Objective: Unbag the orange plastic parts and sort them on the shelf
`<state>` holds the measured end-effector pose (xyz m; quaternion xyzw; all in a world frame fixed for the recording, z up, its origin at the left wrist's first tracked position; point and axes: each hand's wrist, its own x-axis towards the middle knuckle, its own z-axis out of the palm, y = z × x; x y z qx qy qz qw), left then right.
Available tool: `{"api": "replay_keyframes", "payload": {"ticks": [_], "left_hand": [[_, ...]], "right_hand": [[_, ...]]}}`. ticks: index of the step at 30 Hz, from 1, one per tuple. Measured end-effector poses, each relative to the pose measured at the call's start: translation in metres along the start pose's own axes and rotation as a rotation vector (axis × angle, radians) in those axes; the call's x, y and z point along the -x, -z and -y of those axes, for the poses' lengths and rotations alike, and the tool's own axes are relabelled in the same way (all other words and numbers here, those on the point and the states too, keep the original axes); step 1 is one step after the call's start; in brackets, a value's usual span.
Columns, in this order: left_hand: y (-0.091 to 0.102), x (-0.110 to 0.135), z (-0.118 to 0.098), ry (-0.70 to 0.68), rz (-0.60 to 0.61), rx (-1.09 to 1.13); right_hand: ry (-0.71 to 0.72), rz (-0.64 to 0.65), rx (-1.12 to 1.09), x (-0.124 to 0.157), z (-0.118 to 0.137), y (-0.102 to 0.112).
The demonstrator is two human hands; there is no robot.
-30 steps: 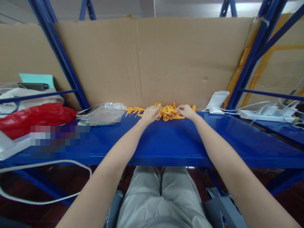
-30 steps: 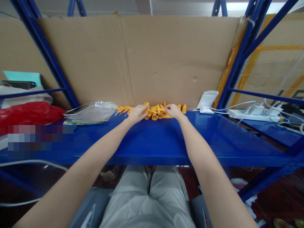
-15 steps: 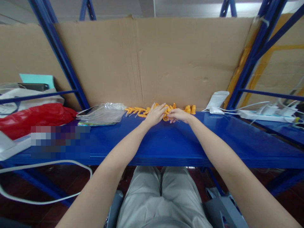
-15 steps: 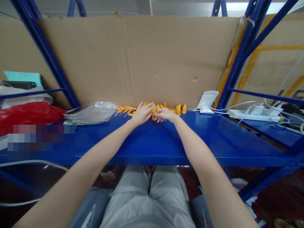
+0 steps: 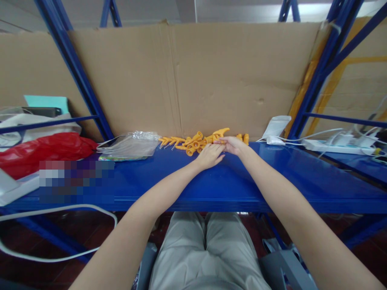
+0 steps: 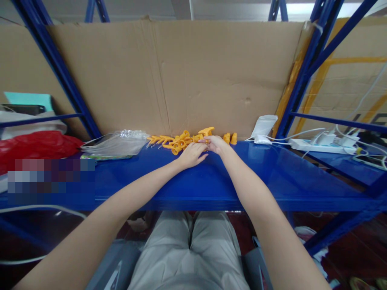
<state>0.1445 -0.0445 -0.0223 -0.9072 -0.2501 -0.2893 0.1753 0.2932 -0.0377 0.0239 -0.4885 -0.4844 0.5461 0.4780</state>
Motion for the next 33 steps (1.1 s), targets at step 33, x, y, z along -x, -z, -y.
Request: {"api": "replay_keyframes", "payload": {"ticks": [33], "left_hand": [[-0.004,-0.001,0.015,0.135,0.055,0.139]], "right_hand": [[-0.001,-0.054,-0.071,0.002,-0.003,-0.003]]}}
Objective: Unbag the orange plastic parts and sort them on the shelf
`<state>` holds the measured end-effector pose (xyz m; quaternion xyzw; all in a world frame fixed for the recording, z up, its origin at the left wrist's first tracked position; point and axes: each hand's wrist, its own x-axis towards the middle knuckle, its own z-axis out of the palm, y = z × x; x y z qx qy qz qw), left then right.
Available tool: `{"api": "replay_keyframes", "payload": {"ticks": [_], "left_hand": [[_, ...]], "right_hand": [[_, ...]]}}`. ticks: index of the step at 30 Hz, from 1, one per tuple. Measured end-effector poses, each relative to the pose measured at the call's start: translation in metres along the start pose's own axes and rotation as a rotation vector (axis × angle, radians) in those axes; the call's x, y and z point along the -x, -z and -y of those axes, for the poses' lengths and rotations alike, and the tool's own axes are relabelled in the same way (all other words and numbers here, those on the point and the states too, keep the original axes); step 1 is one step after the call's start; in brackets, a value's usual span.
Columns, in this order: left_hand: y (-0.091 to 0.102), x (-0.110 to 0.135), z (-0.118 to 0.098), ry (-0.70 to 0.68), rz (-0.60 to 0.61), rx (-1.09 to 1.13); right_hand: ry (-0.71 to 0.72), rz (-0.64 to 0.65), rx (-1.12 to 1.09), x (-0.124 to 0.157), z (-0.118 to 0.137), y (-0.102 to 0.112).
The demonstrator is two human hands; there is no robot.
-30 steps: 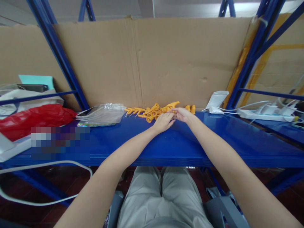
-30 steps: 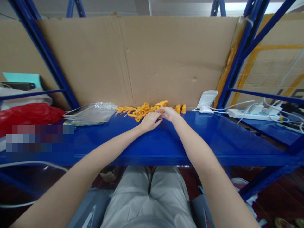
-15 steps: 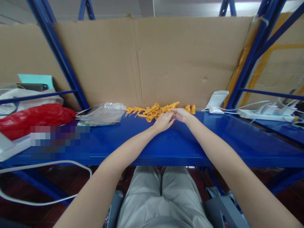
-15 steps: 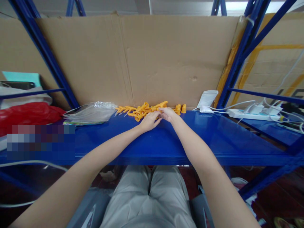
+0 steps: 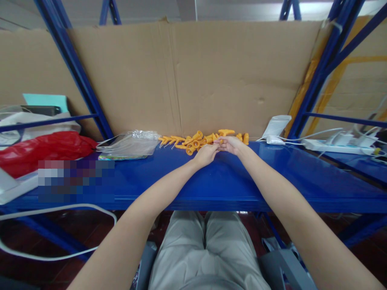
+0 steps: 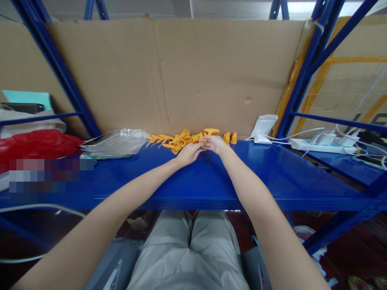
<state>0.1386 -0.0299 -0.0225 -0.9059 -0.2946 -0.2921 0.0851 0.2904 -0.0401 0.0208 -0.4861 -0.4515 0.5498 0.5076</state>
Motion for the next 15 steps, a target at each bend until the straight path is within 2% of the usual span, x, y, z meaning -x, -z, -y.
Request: {"api": "replay_keyframes", "payload": {"ticks": [6,15], "left_hand": [[0.003,-0.001,0.006,0.102,-0.027,0.075],[0.0,-0.007,0.019,0.204,-0.181,0.305]], "right_hand": [[-0.005,0.04,0.018,0.004,0.005,0.005],[0.052,0.069,0.081,0.005,0.011,0.01]]}}
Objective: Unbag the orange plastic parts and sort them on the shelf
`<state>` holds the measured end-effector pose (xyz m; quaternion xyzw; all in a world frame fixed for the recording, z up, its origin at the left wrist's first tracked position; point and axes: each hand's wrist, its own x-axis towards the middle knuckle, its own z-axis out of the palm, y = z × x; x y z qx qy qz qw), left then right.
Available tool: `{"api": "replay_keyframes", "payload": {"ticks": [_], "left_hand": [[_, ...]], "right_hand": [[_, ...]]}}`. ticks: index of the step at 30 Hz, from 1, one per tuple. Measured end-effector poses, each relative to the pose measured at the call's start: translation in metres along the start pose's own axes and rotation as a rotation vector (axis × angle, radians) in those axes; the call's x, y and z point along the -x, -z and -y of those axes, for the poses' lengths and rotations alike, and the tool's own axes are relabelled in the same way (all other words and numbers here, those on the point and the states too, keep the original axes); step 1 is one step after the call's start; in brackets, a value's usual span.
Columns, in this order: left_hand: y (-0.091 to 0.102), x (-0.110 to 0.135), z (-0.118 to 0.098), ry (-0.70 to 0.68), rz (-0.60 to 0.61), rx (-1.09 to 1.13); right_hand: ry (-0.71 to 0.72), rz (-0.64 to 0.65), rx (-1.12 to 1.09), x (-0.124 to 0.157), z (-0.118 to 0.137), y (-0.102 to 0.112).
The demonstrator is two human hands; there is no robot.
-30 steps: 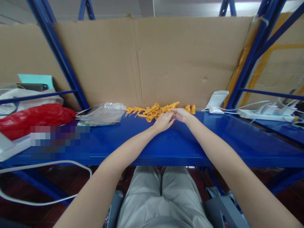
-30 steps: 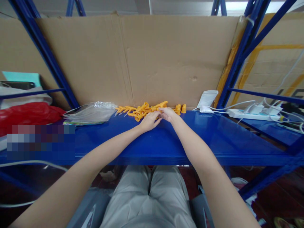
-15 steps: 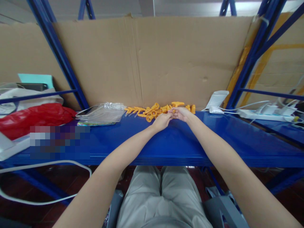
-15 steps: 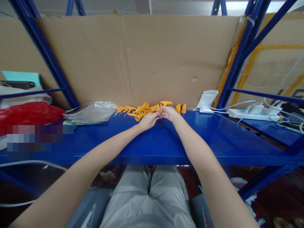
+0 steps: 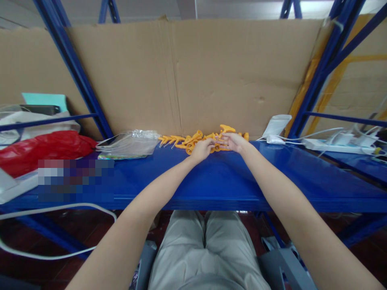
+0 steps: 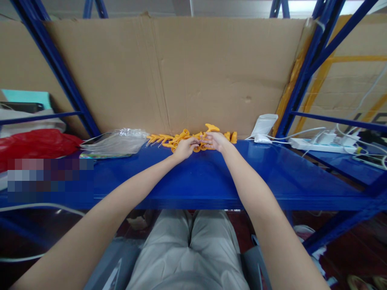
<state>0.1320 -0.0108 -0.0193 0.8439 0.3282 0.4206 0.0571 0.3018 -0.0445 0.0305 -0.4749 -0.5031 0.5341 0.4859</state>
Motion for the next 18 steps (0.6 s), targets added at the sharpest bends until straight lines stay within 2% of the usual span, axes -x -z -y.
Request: {"api": "replay_keyframes", "payload": {"ticks": [4,10,14,18], "left_hand": [[-0.004,-0.005,0.002,0.114,-0.043,0.178],[0.001,-0.011,0.005,0.408,-0.036,0.577],[0.009,-0.01,0.007,0.515,-0.02,0.832],[0.017,-0.01,0.007,0.601,-0.065,0.982]], "right_hand": [[-0.013,-0.012,-0.03,-0.002,0.0,0.001],[-0.003,-0.023,-0.104,0.003,0.002,0.002],[0.028,-0.032,-0.083,0.004,0.002,0.003],[0.066,-0.034,-0.103,0.003,0.002,0.006]]}}
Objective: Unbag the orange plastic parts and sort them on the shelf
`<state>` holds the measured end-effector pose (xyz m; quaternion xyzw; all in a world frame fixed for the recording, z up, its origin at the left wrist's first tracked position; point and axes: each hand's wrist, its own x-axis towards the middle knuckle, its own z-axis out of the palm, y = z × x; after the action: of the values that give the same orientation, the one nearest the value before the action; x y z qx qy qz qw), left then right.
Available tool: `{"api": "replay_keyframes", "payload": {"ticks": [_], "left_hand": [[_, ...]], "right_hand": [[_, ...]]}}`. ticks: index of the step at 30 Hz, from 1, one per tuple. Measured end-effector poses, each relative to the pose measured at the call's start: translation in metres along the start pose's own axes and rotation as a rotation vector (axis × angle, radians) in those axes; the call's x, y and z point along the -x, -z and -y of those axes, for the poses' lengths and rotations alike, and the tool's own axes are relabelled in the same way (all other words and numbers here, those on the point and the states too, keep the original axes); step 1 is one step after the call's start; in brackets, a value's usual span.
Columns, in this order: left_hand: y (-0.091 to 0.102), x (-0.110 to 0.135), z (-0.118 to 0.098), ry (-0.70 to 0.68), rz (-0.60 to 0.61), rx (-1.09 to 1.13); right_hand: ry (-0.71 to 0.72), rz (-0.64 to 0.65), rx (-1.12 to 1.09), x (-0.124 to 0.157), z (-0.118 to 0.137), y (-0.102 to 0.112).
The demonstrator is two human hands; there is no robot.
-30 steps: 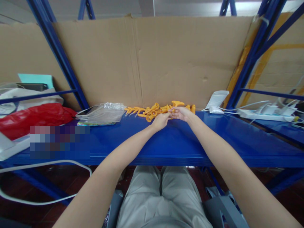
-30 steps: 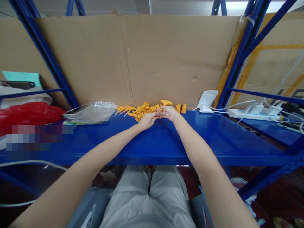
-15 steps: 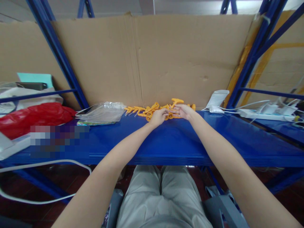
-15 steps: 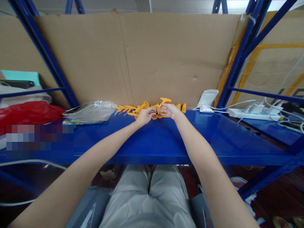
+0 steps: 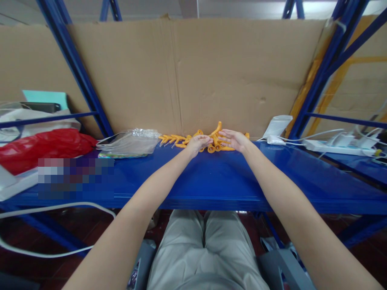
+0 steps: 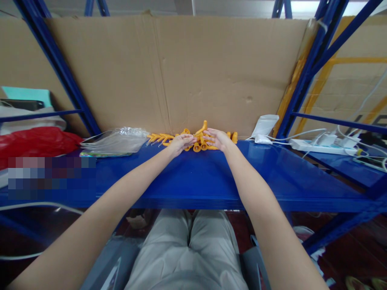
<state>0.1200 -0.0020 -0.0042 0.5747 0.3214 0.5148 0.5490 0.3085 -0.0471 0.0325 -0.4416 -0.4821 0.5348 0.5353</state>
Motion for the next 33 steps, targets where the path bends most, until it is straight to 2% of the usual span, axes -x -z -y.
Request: {"api": "replay_keyframes", "payload": {"ticks": [6,11,13,16,21,24,26,29,31,33], "left_hand": [[0.008,0.001,-0.019,-0.004,-0.143,0.252],[0.029,0.001,-0.037,-0.083,-0.325,0.321],[0.04,0.001,-0.04,-0.109,-0.406,0.305],[0.057,0.0,-0.041,-0.127,-0.515,0.239],[0.081,-0.004,-0.036,-0.076,-0.685,0.021],[0.094,-0.009,-0.03,-0.022,-0.744,-0.15],[0.101,-0.011,-0.026,0.008,-0.76,-0.242],[0.107,-0.011,-0.023,0.044,-0.775,-0.357],[0.108,-0.008,-0.022,0.066,-0.76,-0.405],[0.107,-0.005,-0.023,0.089,-0.735,-0.423]], "right_hand": [[-0.018,-0.057,-0.033,-0.002,0.001,0.003],[-0.033,-0.203,0.095,-0.005,-0.005,0.008],[-0.042,-0.236,0.165,-0.007,-0.008,0.012],[-0.059,-0.218,0.224,-0.01,-0.013,0.017],[-0.051,-0.219,0.324,-0.008,-0.012,0.019],[-0.016,-0.23,0.561,-0.007,-0.013,0.019],[0.026,-0.205,0.864,-0.008,-0.017,0.019],[0.091,-0.084,1.322,-0.009,-0.023,0.018],[0.115,-0.001,1.479,-0.008,-0.026,0.017],[0.12,0.042,1.541,-0.007,-0.027,0.016]]}}
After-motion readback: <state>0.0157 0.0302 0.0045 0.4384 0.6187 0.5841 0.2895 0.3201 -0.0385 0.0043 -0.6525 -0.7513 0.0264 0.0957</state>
